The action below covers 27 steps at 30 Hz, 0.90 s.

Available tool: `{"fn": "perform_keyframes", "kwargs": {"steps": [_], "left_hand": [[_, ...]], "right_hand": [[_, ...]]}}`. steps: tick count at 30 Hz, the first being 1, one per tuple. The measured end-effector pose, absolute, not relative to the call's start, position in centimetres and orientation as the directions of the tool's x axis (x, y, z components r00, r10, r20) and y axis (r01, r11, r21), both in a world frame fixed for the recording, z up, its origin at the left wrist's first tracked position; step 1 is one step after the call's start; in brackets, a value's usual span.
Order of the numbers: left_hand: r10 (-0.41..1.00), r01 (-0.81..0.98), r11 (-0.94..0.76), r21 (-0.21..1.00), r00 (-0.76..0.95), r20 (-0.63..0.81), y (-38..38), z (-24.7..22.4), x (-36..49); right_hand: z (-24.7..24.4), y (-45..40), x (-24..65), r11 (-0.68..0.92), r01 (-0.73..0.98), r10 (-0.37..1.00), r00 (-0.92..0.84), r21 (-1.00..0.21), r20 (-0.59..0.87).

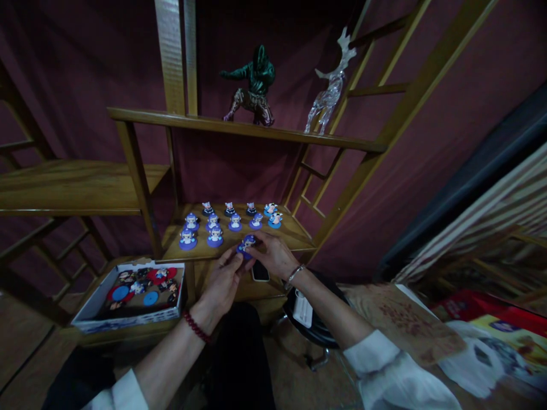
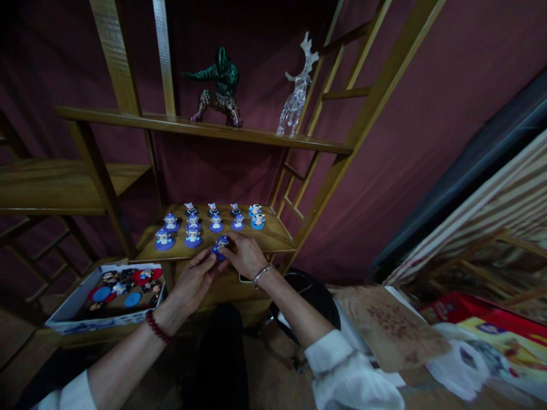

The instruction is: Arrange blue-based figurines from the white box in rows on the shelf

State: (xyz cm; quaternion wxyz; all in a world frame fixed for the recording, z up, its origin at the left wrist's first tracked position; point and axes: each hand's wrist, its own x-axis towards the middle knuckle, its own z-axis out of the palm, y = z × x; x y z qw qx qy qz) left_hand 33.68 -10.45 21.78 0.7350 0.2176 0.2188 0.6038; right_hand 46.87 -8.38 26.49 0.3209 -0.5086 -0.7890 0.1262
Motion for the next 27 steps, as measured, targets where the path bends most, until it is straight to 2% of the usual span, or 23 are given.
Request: {"fn": "perform_keyframes", "kwargs": {"steps": [3, 12, 16, 19, 21, 24, 27], "left_hand": [[0.988, -0.757, 0.153, 0.635, 0.138, -0.073, -10.2, 21.8, 33.8], [0.989, -0.723, 0.148, 0.674, 0.095, -0.115, -10.4, 22.4, 33.6], [0.996, -0.58, 0.08, 0.811, 0.02, -0.084, -10.4, 21.7, 33.4], [0.997, -0.414, -0.062, 0.908, -0.073, 0.035, -10.3, 21.2, 33.1], [0.983, -0.382, -0.183, 0.906, -0.097, 0.158, -10.4, 21.1, 32.8], [0.938, -0.291, -0.343, 0.893, -0.063, 0.34, -10.7, 21.3, 32.3], [0.893, -0.066, -0.444, 0.893, 0.045, 0.448, -11.0, 21.6, 32.1]], "right_hand": [[26.0, -7.8, 47.0, 0.464, 0.7, 0.879, -0.286, -0.543, 0.382], [25.0, -5.2, 47.3, 0.442, 0.674, 0.89, -0.246, -0.592, 0.384], [24.8, -4.2, 47.1, 0.457, 0.679, 0.878, -0.24, -0.575, 0.414], [24.6, -3.6, 47.0, 0.46, 0.678, 0.877, -0.245, -0.573, 0.413], [24.5, -3.3, 46.8, 0.46, 0.678, 0.878, -0.253, -0.574, 0.405], [24.4, -3.2, 46.7, 0.468, 0.672, 0.877, -0.274, -0.574, 0.394], [24.4, -3.1, 46.5, 0.474, 0.666, 0.876, -0.288, -0.576, 0.388]]}}
